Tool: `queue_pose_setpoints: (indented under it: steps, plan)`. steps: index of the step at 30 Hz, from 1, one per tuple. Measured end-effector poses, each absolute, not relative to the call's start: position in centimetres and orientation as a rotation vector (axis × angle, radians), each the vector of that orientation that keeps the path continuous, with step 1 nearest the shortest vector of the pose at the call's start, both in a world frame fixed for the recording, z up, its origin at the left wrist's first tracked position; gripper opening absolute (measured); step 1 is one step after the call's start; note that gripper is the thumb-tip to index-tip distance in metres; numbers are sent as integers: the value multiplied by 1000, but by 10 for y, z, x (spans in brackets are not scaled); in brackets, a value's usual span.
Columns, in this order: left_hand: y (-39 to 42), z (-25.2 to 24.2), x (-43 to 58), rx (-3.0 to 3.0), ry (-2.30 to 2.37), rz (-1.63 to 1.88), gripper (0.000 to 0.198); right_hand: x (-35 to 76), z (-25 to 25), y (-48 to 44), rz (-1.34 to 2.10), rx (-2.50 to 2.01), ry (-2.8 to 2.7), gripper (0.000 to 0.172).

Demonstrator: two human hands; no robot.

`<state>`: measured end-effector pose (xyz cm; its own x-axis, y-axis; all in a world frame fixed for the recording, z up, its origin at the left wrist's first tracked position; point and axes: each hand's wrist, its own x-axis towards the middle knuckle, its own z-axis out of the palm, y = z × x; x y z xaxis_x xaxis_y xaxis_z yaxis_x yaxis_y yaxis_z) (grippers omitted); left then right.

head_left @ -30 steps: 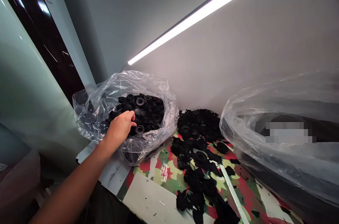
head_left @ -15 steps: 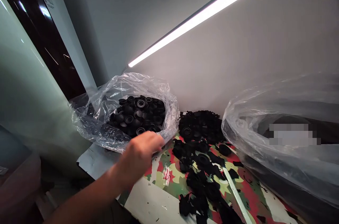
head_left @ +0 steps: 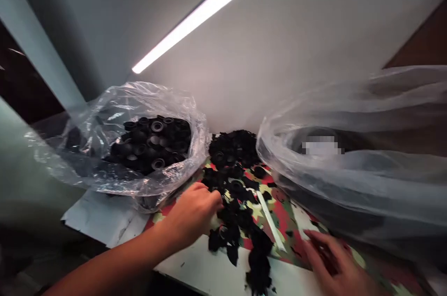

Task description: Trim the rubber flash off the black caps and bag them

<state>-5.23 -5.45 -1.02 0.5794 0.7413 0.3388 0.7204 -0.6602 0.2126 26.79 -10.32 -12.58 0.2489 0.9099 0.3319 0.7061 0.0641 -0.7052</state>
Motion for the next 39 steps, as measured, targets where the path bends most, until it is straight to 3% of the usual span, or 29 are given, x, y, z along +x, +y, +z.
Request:
queue_pose_setpoints:
  steps: [4,12,15,18,22,29,34,39]
  plan:
    - [-34,-16,-52,2633,1406,581,34,262,-111,-101,159,-1650,-1571,56]
    - [18,-26,-7,2525,1298,524,12,263,-123,-90,-179,-1661,-1657,51]
    - [32,-30,4,2446,1258,576,17,262,-121,-90,-296,-1652,-1689,40]
    - [36,-26,4,2320,1229,673,19,260,-109,-85,-287,-1591,-1770,27]
    - [28,-12,-8,2086,1176,771,20,248,-83,-61,-131,-1427,-2170,36]
    - [12,-1,-14,1053,759,940,31,226,-59,-3,-394,-895,-2843,11]
    - [12,-4,-14,916,676,977,25,229,-52,12,-441,-760,-2951,12]
    - [12,-5,-16,897,689,1033,36,236,-43,17,-436,-666,-3030,12]
